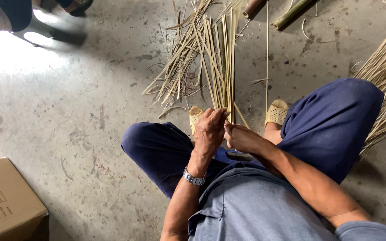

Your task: The person sits on the floor and uses a knife to split and shave bamboo strips into thin, flexible strands. They repeatedly pick up strips, split them lengthwise, and set the finished pieces aside in a pile.

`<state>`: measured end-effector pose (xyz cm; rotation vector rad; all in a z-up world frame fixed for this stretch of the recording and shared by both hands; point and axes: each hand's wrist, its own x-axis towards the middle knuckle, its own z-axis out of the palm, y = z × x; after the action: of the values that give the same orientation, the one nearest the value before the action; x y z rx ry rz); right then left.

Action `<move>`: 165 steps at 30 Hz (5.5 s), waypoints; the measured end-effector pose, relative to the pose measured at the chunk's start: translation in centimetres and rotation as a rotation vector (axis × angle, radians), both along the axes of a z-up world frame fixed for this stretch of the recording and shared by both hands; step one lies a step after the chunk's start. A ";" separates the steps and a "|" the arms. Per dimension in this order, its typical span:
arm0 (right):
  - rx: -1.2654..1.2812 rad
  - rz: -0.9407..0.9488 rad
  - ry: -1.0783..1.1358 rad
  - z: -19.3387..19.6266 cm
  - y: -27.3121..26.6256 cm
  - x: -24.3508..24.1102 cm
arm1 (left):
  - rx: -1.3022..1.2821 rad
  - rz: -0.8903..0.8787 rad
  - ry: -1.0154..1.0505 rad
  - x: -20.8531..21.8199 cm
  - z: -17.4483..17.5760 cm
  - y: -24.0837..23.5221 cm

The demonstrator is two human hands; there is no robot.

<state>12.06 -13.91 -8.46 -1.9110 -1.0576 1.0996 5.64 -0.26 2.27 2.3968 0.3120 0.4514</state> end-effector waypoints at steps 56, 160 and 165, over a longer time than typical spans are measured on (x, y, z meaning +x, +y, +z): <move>0.000 -0.327 0.546 7.3 -4.5 4.1 | -1.294 0.317 -0.314 0.4 -4.3 8.9; 0.595 0.106 -0.285 29.3 -8.4 1.4 | -0.835 -0.539 -0.545 -3.3 12.3 -0.9; 0.578 0.147 -0.298 29.0 -8.6 1.4 | -0.831 -0.541 -0.537 -3.6 12.4 -1.0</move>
<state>13.50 -22.52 20.56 -1.5641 -1.5066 0.4995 2.03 -1.25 14.69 1.3955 -0.3346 0.5466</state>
